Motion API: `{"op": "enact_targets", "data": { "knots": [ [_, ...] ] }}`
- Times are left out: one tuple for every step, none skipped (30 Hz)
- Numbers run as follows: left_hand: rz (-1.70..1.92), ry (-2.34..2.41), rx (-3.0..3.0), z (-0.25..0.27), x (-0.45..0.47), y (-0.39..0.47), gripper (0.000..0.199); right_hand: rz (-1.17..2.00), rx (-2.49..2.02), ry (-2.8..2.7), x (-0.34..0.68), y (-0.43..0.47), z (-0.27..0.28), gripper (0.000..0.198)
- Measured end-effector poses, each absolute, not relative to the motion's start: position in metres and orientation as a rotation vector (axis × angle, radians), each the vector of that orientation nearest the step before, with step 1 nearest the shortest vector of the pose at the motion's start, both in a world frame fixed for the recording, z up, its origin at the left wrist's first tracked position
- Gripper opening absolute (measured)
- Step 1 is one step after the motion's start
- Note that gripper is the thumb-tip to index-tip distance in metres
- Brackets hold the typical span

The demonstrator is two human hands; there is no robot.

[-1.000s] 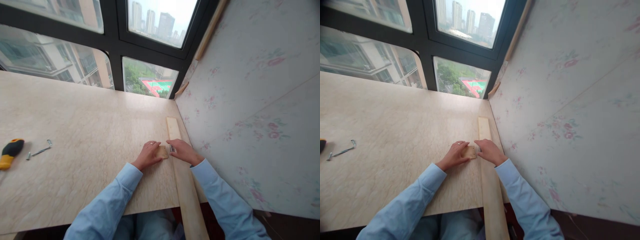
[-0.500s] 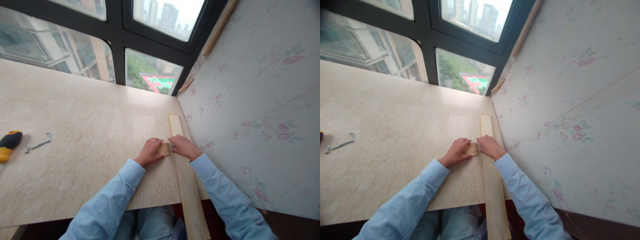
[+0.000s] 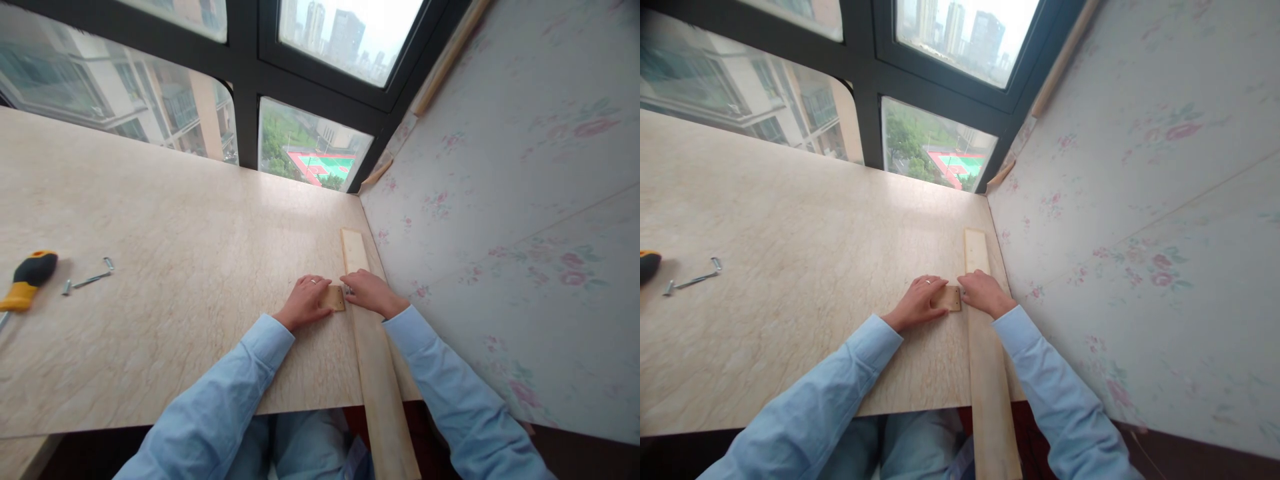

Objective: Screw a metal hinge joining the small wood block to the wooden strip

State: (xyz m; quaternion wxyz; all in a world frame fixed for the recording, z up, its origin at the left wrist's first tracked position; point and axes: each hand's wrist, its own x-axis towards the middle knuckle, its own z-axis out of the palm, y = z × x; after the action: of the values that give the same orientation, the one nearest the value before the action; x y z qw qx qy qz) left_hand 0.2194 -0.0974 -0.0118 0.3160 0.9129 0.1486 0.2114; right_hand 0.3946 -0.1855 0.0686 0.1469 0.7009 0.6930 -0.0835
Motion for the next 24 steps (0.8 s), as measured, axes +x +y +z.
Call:
{"op": "enact_targets", "data": {
  "knots": [
    [0.559, 0.389, 2.405, -0.012, 0.22, -0.098, 0.054, -0.245, 2.03, 2.005, 0.396, -0.187, 0.068, 0.024],
    [0.559, 0.387, 2.405, -0.012, 0.221, -0.098, 0.053, -0.251, 2.045, 2.021, 0.397, -0.189, 0.068, 0.025],
    [0.558, 0.387, 2.407, -0.012, 0.222, -0.099, 0.053, -0.259, 2.063, 2.039, 0.398, -0.191, 0.068, 0.026],
    [0.554, 0.389, 2.411, -0.013, 0.223, -0.099, 0.053, -0.267, 2.084, 2.06, 0.399, -0.194, 0.067, 0.027],
    [0.548, 0.39, 2.415, -0.013, 0.224, -0.1, 0.053, -0.274, 2.108, 2.08, 0.401, -0.197, 0.066, 0.029],
    [0.542, 0.392, 2.421, -0.013, 0.225, -0.1, 0.053, -0.279, 2.133, 2.102, 0.402, -0.199, 0.064, 0.032],
    [0.537, 0.391, 2.428, -0.013, 0.226, -0.101, 0.053, -0.283, 2.158, 2.124, 0.404, -0.202, 0.063, 0.034],
    [0.532, 0.389, 2.435, -0.013, 0.228, -0.101, 0.053, -0.287, 2.182, 2.146, 0.406, -0.205, 0.06, 0.037],
    [0.528, 0.386, 2.443, -0.013, 0.229, -0.101, 0.053, -0.293, 2.204, 2.17, 0.408, -0.208, 0.058, 0.039],
    [0.525, 0.383, 2.451, -0.013, 0.23, -0.102, 0.052, -0.301, 2.225, 2.194, 0.41, -0.21, 0.055, 0.041],
    [0.525, 0.381, 2.456, -0.013, 0.232, -0.102, 0.052, -0.31, 2.244, 2.22, 0.412, -0.212, 0.053, 0.042],
    [0.526, 0.379, 2.457, -0.012, 0.233, -0.102, 0.052, -0.319, 2.263, 2.244, 0.414, -0.213, 0.05, 0.043],
    [0.527, 0.379, 2.456, -0.012, 0.234, -0.102, 0.051, -0.328, 2.281, 2.265, 0.415, -0.214, 0.048, 0.044],
    [0.529, 0.379, 2.454, -0.012, 0.235, -0.102, 0.05, -0.338, 2.296, 2.281, 0.417, -0.215, 0.046, 0.044],
    [0.529, 0.378, 2.452, -0.011, 0.236, -0.102, 0.05, -0.348, 2.309, 2.294, 0.418, -0.216, 0.045, 0.044],
    [0.527, 0.377, 2.452, -0.011, 0.237, -0.102, 0.049, -0.357, 2.324, 2.303, 0.419, -0.216, 0.044, 0.045],
    [0.522, 0.378, 2.455, -0.01, 0.238, -0.102, 0.049, -0.367, 2.337, 2.31, 0.419, -0.216, 0.043, 0.045],
    [0.516, 0.38, 2.458, -0.01, 0.239, -0.102, 0.049, -0.378, 2.35, 2.313, 0.419, -0.216, 0.043, 0.045],
    [0.508, 0.384, 2.459, -0.01, 0.239, -0.101, 0.05, -0.39, 2.365, 2.313, 0.419, -0.216, 0.043, 0.045],
    [0.499, 0.389, 2.458, -0.01, 0.24, -0.101, 0.051, -0.403, 2.383, 2.309, 0.419, -0.216, 0.043, 0.044],
    [0.491, 0.394, 2.455, -0.011, 0.24, -0.101, 0.052, -0.417, 2.4, 2.305, 0.418, -0.215, 0.043, 0.044],
    [0.482, 0.397, 2.451, -0.012, 0.241, -0.101, 0.053, -0.432, 2.416, 2.3, 0.418, -0.215, 0.043, 0.043],
    [0.475, 0.4, 2.446, -0.013, 0.241, -0.1, 0.055, -0.445, 2.429, 2.297, 0.418, -0.215, 0.043, 0.043],
    [0.47, 0.401, 2.442, -0.014, 0.241, -0.1, 0.055, -0.457, 2.44, 2.297, 0.418, -0.215, 0.043, 0.044]
  ]
}}
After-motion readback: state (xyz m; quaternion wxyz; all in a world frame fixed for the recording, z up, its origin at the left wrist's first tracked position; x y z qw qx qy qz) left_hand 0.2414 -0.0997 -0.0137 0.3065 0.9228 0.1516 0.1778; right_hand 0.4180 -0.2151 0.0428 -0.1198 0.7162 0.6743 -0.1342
